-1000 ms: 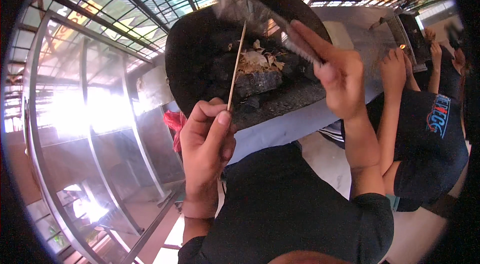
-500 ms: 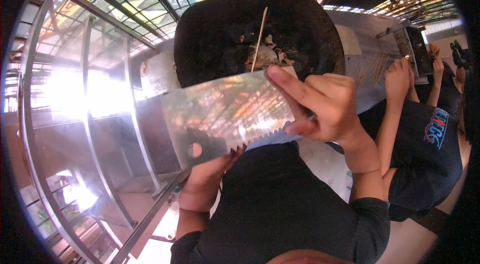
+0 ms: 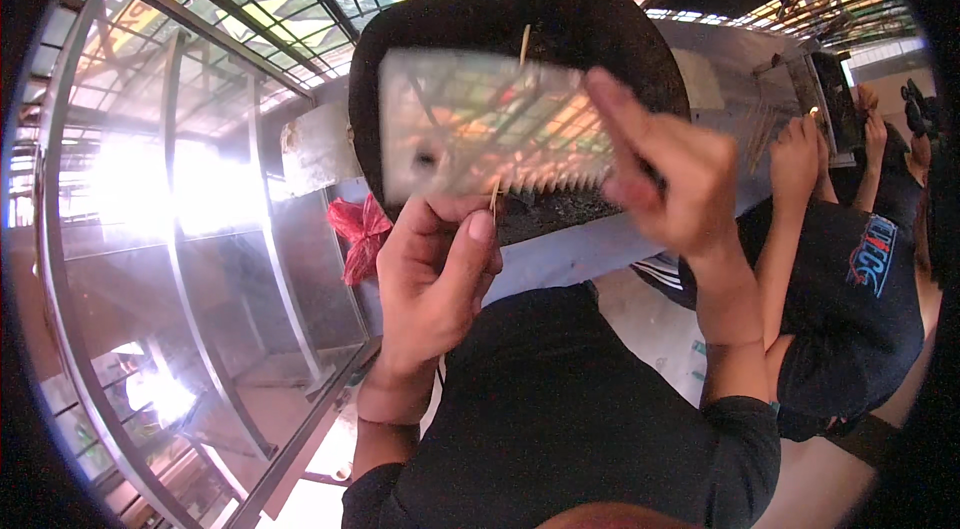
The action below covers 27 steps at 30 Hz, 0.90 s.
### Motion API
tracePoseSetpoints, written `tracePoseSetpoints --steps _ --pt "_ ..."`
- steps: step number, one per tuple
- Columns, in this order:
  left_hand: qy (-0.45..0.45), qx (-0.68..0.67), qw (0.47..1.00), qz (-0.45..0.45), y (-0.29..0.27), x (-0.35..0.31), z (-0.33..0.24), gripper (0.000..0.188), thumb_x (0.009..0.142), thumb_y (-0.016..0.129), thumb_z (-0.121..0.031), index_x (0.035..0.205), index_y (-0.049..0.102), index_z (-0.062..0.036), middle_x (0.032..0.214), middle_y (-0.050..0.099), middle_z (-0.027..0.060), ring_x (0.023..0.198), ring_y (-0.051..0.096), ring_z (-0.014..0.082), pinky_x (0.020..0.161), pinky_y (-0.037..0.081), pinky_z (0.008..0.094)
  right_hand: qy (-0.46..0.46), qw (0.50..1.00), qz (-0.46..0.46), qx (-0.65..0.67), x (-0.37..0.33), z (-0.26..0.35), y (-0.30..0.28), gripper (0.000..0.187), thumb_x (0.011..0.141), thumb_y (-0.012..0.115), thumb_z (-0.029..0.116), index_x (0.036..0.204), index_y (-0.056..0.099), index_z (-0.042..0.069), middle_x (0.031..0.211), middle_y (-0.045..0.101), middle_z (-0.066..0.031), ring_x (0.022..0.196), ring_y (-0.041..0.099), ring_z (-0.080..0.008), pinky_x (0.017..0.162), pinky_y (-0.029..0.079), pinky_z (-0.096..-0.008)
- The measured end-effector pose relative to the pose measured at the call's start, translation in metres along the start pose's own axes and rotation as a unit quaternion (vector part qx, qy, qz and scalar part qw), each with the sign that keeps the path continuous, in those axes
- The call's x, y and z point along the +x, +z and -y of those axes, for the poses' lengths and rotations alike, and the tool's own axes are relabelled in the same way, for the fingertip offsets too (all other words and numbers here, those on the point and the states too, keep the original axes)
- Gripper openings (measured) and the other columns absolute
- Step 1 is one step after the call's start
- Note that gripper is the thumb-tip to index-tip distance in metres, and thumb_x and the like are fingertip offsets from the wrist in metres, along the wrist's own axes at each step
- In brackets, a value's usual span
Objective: The person prepares skewers by threading pieces of meat onto wooden sticks and uses a serrated metal blade to scrape and adjust the items while working over a grill.
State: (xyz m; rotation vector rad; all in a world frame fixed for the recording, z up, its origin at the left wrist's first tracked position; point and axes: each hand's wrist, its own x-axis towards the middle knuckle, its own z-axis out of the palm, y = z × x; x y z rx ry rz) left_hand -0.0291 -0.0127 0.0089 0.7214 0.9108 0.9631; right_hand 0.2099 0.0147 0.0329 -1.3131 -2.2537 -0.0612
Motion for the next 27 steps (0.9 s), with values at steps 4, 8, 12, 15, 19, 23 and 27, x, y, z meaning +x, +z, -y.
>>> tracePoseSetpoints --steps 4,8,12,15,19,23,27 --pt "0.080 0.000 0.994 -0.070 0.009 0.001 0.015 0.021 0.094 0.060 -0.013 0.110 0.052 -0.0009 0.082 0.056 0.0057 0.052 0.045 0.0067 0.043 0.034 0.0201 -0.015 0.999 0.044 -0.004 -0.001 0.008 -0.004 0.068 0.090 0.049 0.060 0.131 0.059 0.007 0.058 0.051 -0.0041 0.047 0.050 -0.0173 0.047 0.041 -0.0339" --pt "0.036 0.102 0.988 -0.107 0.015 0.004 0.002 0.013 0.094 0.060 -0.011 0.102 0.055 -0.0016 0.070 0.051 -0.0005 0.046 0.040 0.0055 0.039 0.030 0.0198 -0.009 1.000 0.012 -0.022 0.000 0.002 0.000 0.062 0.093 0.050 0.056 0.131 0.060 0.008 0.060 0.054 -0.0060 0.047 0.050 -0.0184 0.047 0.041 -0.0322" --pt "0.099 0.042 0.994 -0.015 0.006 0.012 0.003 0.012 0.095 0.060 -0.010 0.100 0.053 -0.0011 0.080 0.054 0.0025 0.049 0.041 0.0018 0.041 0.030 0.0169 0.094 0.980 -0.142 0.102 0.000 -0.039 0.011 0.051 0.092 0.059 0.042 0.131 0.058 0.009 0.083 0.069 -0.0141 0.062 0.064 -0.0241 0.059 0.049 -0.0336" --pt "0.098 0.044 0.994 -0.024 0.007 0.015 -0.001 0.012 0.095 0.060 -0.009 0.100 0.053 -0.0015 0.081 0.054 0.0024 0.050 0.041 0.0017 0.041 0.030 0.0168 0.166 0.962 -0.110 0.188 -0.001 -0.030 0.000 0.047 0.094 0.057 0.037 0.130 0.059 0.007 0.090 0.070 -0.0175 0.067 0.067 -0.0234 0.062 0.049 -0.0318" --pt "0.108 0.057 0.992 -0.034 0.012 0.015 -0.003 0.012 0.094 0.060 -0.009 0.102 0.053 -0.0022 0.083 0.054 0.0021 0.051 0.042 0.0017 0.042 0.030 0.0173 0.134 0.964 -0.111 0.201 0.002 -0.015 -0.004 0.051 0.093 0.058 0.040 0.131 0.058 0.006 0.088 0.070 -0.0172 0.065 0.066 -0.0242 0.061 0.050 -0.0319" --pt "0.121 -0.001 0.992 -0.042 0.008 0.015 0.007 0.023 0.092 0.062 -0.006 0.113 0.053 -0.0006 0.094 0.059 0.0042 0.062 0.051 0.0043 0.049 0.038 0.0175 0.023 0.993 -0.056 0.101 -0.002 -0.002 0.003 0.063 0.092 0.054 0.052 0.132 0.056 0.004 0.079 0.068 -0.0132 0.057 0.061 -0.0226 0.056 0.048 -0.0329" --pt "0.222 0.062 0.967 -0.106 0.011 0.013 0.026 0.036 0.088 0.063 -0.001 0.121 0.050 0.0051 0.107 0.064 0.0098 0.096 0.062 0.0161 0.080 0.051 0.0280 0.021 0.998 0.027 0.044 -0.006 0.014 -0.001 0.070 0.091 0.048 0.060 0.132 0.057 0.003 0.074 0.066 -0.0126 0.053 0.059 -0.0221 0.053 0.047 -0.0345"
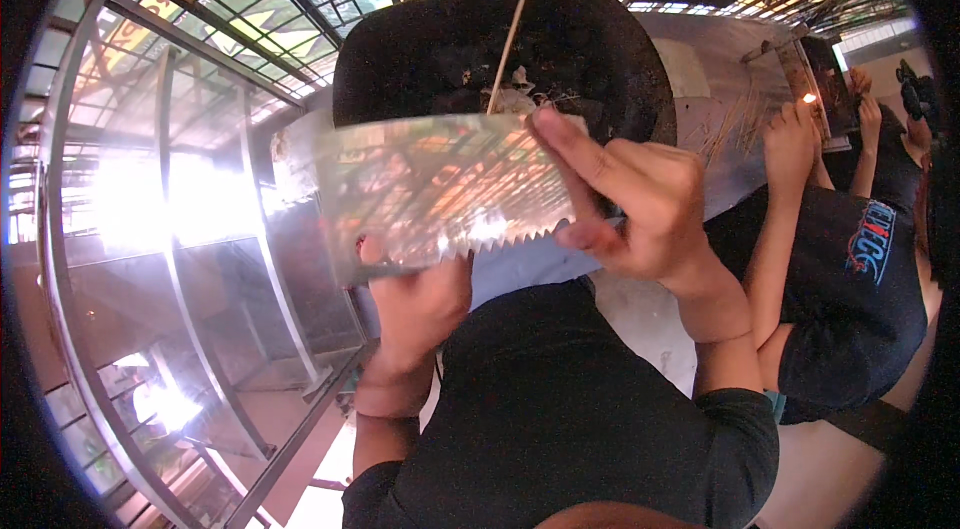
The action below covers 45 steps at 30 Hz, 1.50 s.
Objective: The person prepares skewers by threading pieces of meat onto wooden sticks and uses a serrated metal blade to scrape and adjust the items while working over a grill.
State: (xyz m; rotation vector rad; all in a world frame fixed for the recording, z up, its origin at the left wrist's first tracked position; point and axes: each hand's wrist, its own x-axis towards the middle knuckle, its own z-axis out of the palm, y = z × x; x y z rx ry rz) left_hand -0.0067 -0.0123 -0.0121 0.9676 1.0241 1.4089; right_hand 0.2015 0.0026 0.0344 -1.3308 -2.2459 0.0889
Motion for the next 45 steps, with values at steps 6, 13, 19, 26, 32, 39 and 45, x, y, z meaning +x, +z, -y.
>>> tracePoseSetpoints --steps 6,13,19,26,32,39,45 --pt "0.097 0.252 0.963 0.005 -0.003 0.005 -0.001 0.025 0.082 0.065 0.001 0.107 0.062 0.0024 0.103 0.067 0.0144 0.100 0.064 0.0252 0.091 0.046 0.0353 -0.007 0.996 -0.041 -0.083 0.003 0.004 0.005 0.067 0.090 0.051 0.060 0.134 0.057 0.010 0.057 0.051 -0.0053 0.045 0.050 -0.0179 0.045 0.042 -0.0333" --pt "0.098 0.234 0.965 0.061 0.002 0.003 -0.011 0.020 0.082 0.063 0.004 0.101 0.058 0.0033 0.091 0.064 0.0153 0.086 0.062 0.0241 0.077 0.046 0.0313 0.053 0.990 -0.128 0.020 0.004 -0.027 0.010 0.060 0.091 0.055 0.052 0.132 0.058 0.007 0.091 0.071 -0.0145 0.060 0.064 -0.0253 0.057 0.051 -0.0348" --pt "0.208 0.285 0.934 0.052 -0.001 0.003 0.000 0.009 0.085 0.062 0.004 0.087 0.053 0.0016 0.074 0.056 0.0109 0.065 0.053 0.0175 0.058 0.040 0.0279 0.055 0.998 -0.025 0.013 -0.005 -0.004 0.001 0.061 0.091 0.054 0.053 0.132 0.058 0.007 0.076 0.067 -0.0147 0.055 0.060 -0.0233 0.055 0.049 -0.0349" --pt "0.115 0.249 0.958 0.089 0.000 -0.005 -0.007 0.008 0.091 0.056 0.005 0.096 0.052 0.0008 0.089 0.053 0.0039 0.080 0.052 0.0092 0.070 0.049 0.0231 0.041 0.997 0.070 -0.015 -0.007 0.011 -0.010 0.063 0.094 0.049 0.053 0.133 0.056 0.004 0.077 0.069 -0.0129 0.059 0.065 -0.0252 0.057 0.051 -0.0344" --pt "0.125 0.199 0.968 0.087 0.005 0.007 -0.011 0.008 0.090 0.058 0.003 0.090 0.051 0.0019 0.076 0.052 0.0074 0.066 0.050 0.0124 0.061 0.042 0.0244 0.080 0.996 -0.031 -0.017 0.005 -0.021 0.001 0.059 0.092 0.056 0.047 0.133 0.056 0.005 0.080 0.069 -0.0150 0.065 0.068 -0.0280 0.060 0.052 -0.0346" --pt "0.055 0.172 0.982 0.064 0.002 -0.003 -0.015 0.004 0.093 0.056 0.001 0.094 0.052 0.0006 0.091 0.052 0.0032 0.077 0.052 0.0080 0.069 0.047 0.0221 0.030 0.997 0.068 -0.024 0.002 0.012 -0.006 0.061 0.091 0.057 0.051 0.134 0.056 0.008 0.083 0.070 -0.0149 0.064 0.068 -0.0262 0.057 0.052 -0.0362" --pt "0.061 0.166 0.983 0.057 0.003 0.006 -0.009 0.007 0.091 0.059 -0.001 0.094 0.054 0.0028 0.073 0.054 0.0062 0.063 0.051 0.0112 0.058 0.040 0.0249 0.025 0.999 -0.028 0.005 0.002 -0.007 0.013 0.059 0.092 0.056 0.050 0.133 0.056 0.007 0.074 0.067 -0.0126 0.057 0.064 -0.0245 0.054 0.050 -0.0359"
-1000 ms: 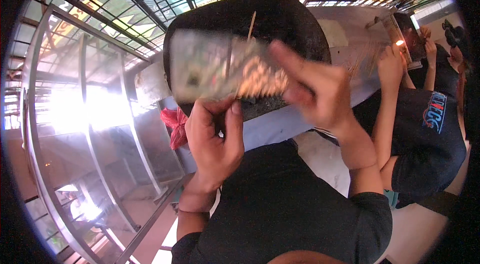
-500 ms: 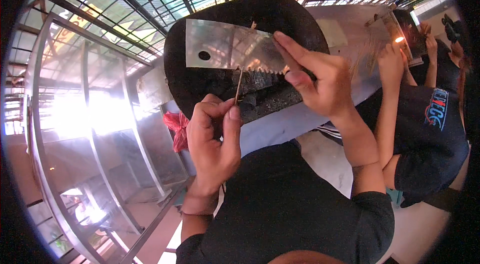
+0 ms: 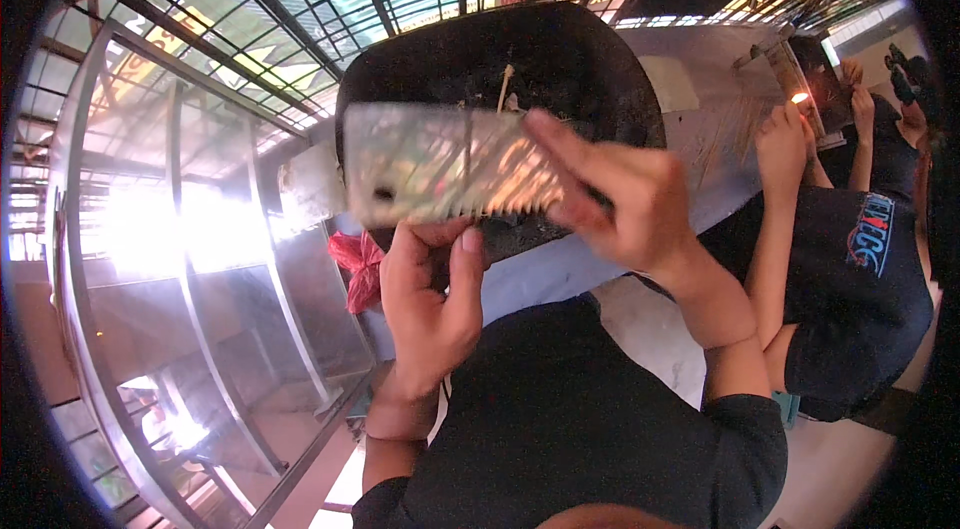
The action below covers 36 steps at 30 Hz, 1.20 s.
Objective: The person prepares skewers by threading pieces of meat onto wooden sticks and uses a serrated metal blade to scrape and adjust the items while working over a grill.
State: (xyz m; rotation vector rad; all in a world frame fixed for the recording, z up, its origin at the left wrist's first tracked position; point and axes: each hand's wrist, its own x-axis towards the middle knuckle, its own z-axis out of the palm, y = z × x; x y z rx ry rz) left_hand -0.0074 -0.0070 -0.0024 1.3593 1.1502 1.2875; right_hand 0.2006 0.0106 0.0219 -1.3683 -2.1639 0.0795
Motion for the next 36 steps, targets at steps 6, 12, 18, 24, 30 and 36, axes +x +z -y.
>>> tracePoseSetpoints --steps 6,12,18,24,30,36 --pt "0.013 0.015 0.998 0.054 -0.004 0.001 -0.003 0.008 0.093 0.058 -0.003 0.096 0.055 0.0028 0.081 0.062 0.0085 0.070 0.058 0.0103 0.062 0.045 0.0227 0.050 0.998 -0.005 0.022 0.008 -0.015 -0.003 0.056 0.090 0.060 0.042 0.132 0.057 0.006 0.086 0.069 -0.0193 0.071 0.069 -0.0308 0.060 0.052 -0.0355" --pt "-0.078 -0.018 0.997 0.012 -0.002 -0.009 -0.015 0.007 0.093 0.058 -0.004 0.094 0.055 0.0023 0.075 0.059 0.0057 0.069 0.055 0.0083 0.061 0.043 0.0221 0.017 0.998 0.053 0.002 0.001 0.006 -0.013 0.058 0.092 0.056 0.045 0.132 0.056 0.003 0.087 0.070 -0.0171 0.066 0.068 -0.0294 0.060 0.052 -0.0344" --pt "-0.087 -0.076 0.993 0.017 -0.005 -0.008 -0.007 0.009 0.094 0.057 -0.004 0.100 0.056 0.0015 0.085 0.062 0.0055 0.073 0.057 0.0090 0.064 0.045 0.0221 0.051 0.998 0.014 0.021 -0.001 -0.008 -0.003 0.061 0.092 0.052 0.053 0.133 0.057 0.008 0.083 0.070 -0.0155 0.057 0.064 -0.0260 0.056 0.050 -0.0356" --pt "-0.093 -0.063 0.993 0.031 -0.013 -0.008 -0.001 0.018 0.094 0.057 -0.004 0.111 0.054 0.0020 0.094 0.064 0.0090 0.078 0.060 0.0121 0.069 0.050 0.0262 0.079 0.996 0.020 0.030 -0.001 -0.012 0.001 0.060 0.093 0.053 0.051 0.132 0.058 0.006 0.087 0.071 -0.0177 0.063 0.067 -0.0253 0.057 0.051 -0.0342" --pt "-0.164 -0.170 0.972 -0.019 -0.004 -0.010 -0.008 0.009 0.095 0.057 -0.006 0.098 0.052 0.0015 0.086 0.055 0.0034 0.071 0.052 0.0071 0.062 0.042 0.0210 0.047 0.992 0.111 -0.036 -0.006 0.023 -0.021 0.051 0.094 0.054 0.042 0.131 0.058 0.008 0.089 0.070 -0.0185 0.066 0.067 -0.0293 0.059 0.052 -0.0367" --pt "-0.223 -0.186 0.957 0.006 -0.016 -0.001 -0.015 0.013 0.096 0.058 -0.014 0.093 0.056 -0.0016 0.068 0.055 0.0016 0.047 0.042 0.0034 0.042 0.029 0.0185 0.166 0.984 -0.046 0.043 -0.002 -0.030 -0.020 0.048 0.096 0.052 0.044 0.124 0.062 0.006 0.063 0.056 -0.0091 0.053 0.049 -0.0120 0.050 0.039 -0.0295"
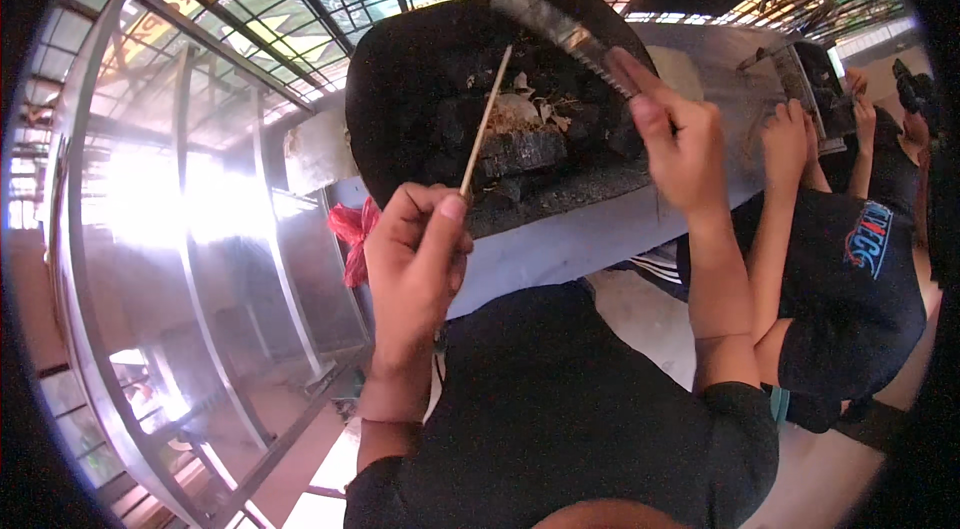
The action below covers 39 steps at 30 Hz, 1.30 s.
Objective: The person prepares skewers by threading pieces of meat onto wooden sticks and uses a serrated metal blade to scrape and adjust the items while working over a grill.
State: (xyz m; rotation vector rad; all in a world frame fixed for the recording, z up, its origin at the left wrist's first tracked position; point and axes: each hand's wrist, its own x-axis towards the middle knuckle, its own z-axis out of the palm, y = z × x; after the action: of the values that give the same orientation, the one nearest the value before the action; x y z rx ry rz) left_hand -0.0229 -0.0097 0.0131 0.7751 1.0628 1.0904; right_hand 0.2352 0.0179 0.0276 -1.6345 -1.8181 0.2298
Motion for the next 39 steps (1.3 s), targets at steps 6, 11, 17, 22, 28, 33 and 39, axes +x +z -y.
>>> tracePoseSetpoints --steps 6,11,17,22,28,33,39 --pt "-0.005 -0.007 1.000 0.004 -0.005 0.008 -0.011 0.017 0.095 0.060 -0.018 0.094 0.061 -0.0011 0.061 0.056 0.0019 0.039 0.041 0.0036 0.035 0.026 0.0179 0.066 0.986 -0.090 0.123 -0.010 -0.009 -0.016 0.048 0.099 0.047 0.045 0.082 0.061 0.003 0.055 0.040 0.0032 0.049 0.036 -0.0061 0.046 0.027 -0.0263" --pt "0.002 -0.050 0.997 0.062 -0.005 0.018 -0.012 0.020 0.095 0.060 -0.022 0.095 0.062 -0.0014 0.062 0.057 0.0019 0.041 0.041 0.0039 0.037 0.027 0.0174 0.016 0.988 -0.062 0.143 -0.027 0.002 -0.015 0.043 0.098 0.049 0.046 0.098 0.062 0.005 0.057 0.045 0.0020 0.048 0.042 -0.0083 0.045 0.033 -0.0283" --pt "0.201 -0.058 0.976 -0.063 0.014 0.029 0.040 0.019 0.094 0.063 -0.021 0.095 0.062 -0.0020 0.065 0.059 0.0037 0.043 0.044 0.0058 0.039 0.030 0.0189 -0.125 0.989 0.061 -0.045 -0.051 0.047 -0.001 0.058 0.087 0.062 0.049 0.136 0.055 0.018 0.071 0.064 -0.0104 0.055 0.060 -0.0277 0.053 0.048 -0.0395" --pt "0.056 0.017 0.996 0.070 0.011 0.009 -0.005 0.016 0.095 0.062 -0.018 0.092 0.060 -0.0026 0.065 0.058 0.0028 0.046 0.044 0.0040 0.040 0.029 0.0186 -0.057 0.992 -0.049 -0.103 -0.032 0.027 0.007 0.051 0.095 0.055 0.043 0.133 0.057 0.009 0.093 0.069 -0.0220 0.075 0.070 -0.0318 0.064 0.051 -0.0388" --pt "0.093 0.050 0.992 0.065 0.015 0.014 -0.006 0.015 0.094 0.062 -0.017 0.094 0.061 -0.0019 0.066 0.059 0.0013 0.048 0.043 0.0022 0.043 0.029 0.0179 0.014 0.981 0.013 0.194 -0.030 0.005 0.002 0.048 0.097 0.049 0.046 0.119 0.063 0.005 0.061 0.063 -0.0098 0.052 0.061 -0.0213 0.050 0.046 -0.0328" --pt "0.101 0.072 0.988 0.092 0.019 0.011 -0.012 0.016 0.095 0.062 -0.018 0.095 0.062 -0.0020 0.069 0.060 0.0009 0.051 0.044 0.0014 0.045 0.031 0.0172 0.100 0.941 0.071 0.315 0.001 0.011 -0.033 0.057 0.098 0.041 0.055 0.073 0.056 0.006 0.058 0.060 -0.0040 0.042 0.053 -0.0089 0.041 0.041 -0.0225" --pt "0.160 0.108 0.976 0.105 0.020 0.014 -0.020 0.013 0.094 0.063 -0.014 0.093 0.061 -0.0011 0.077 0.062 0.0020 0.063 0.053 0.0042 0.056 0.040 0.0190 0.100 0.959 0.140 0.225 -0.003 0.019 -0.027 0.062 0.097 0.042 0.058 0.067 0.056 0.006 0.054 0.058 -0.0023 0.041 0.051 -0.0073 0.038 0.039 -0.0218"
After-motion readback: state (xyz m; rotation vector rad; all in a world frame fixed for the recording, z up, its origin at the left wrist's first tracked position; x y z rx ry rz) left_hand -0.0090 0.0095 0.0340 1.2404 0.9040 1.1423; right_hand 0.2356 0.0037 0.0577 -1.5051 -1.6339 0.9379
